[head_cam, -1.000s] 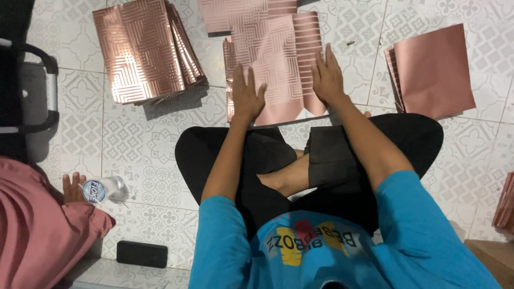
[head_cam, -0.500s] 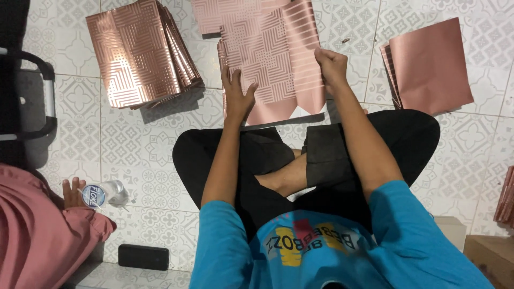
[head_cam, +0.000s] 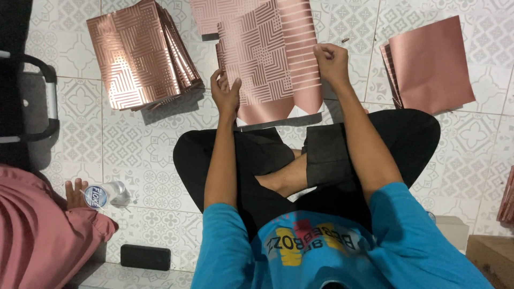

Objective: The person sits on the floor and repeatedly folds sheets of patterned copper-colored paper. They fold the sheets in half, then fold the edges inward to create a smaller, compact shape, and place the finished pieces into a stack.

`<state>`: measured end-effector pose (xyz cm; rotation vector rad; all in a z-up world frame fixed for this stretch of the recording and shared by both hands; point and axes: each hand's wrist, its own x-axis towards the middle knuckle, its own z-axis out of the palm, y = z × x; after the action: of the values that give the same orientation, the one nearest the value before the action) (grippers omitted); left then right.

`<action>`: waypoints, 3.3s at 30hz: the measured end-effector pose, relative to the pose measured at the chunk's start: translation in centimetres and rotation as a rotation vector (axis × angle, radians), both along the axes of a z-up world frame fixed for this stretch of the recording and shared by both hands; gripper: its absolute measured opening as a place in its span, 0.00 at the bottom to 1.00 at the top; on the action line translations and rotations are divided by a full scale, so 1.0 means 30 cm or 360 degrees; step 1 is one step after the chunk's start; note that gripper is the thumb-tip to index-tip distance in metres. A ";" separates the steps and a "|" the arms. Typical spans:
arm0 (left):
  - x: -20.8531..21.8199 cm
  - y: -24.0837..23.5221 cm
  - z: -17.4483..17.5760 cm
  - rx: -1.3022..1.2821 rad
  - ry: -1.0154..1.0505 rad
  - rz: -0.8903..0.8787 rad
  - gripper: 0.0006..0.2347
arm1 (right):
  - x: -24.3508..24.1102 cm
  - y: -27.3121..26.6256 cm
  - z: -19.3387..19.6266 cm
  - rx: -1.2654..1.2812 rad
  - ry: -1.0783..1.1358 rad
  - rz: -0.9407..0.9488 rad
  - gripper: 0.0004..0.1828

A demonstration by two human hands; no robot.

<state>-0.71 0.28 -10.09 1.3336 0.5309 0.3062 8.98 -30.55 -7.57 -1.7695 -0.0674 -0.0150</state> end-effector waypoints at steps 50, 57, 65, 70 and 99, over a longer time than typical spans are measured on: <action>-0.035 -0.126 0.216 0.1198 0.0190 -0.0267 0.16 | -0.039 -0.020 -0.192 -0.0277 0.0016 -0.0314 0.08; -0.022 -0.214 0.229 0.1824 0.0592 -0.0937 0.38 | -0.094 0.061 -0.118 -0.0796 -0.0725 -0.0004 0.10; -0.018 -0.284 0.169 0.2042 0.0500 -0.0915 0.25 | -0.183 0.080 -0.100 -0.1796 -0.0515 0.0365 0.29; -0.027 -0.265 0.183 0.2023 0.0593 -0.1011 0.30 | -0.164 0.060 -0.212 -0.1795 -0.0690 0.0402 0.29; -0.016 -0.253 -0.032 0.2404 0.0117 -0.0740 0.42 | 0.185 0.101 -0.114 -0.2054 -0.0801 0.0455 0.32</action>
<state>-1.19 -7.31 -11.05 2.8678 -0.0789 0.2542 14.53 -27.52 -10.99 -2.9782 -0.8522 -0.2585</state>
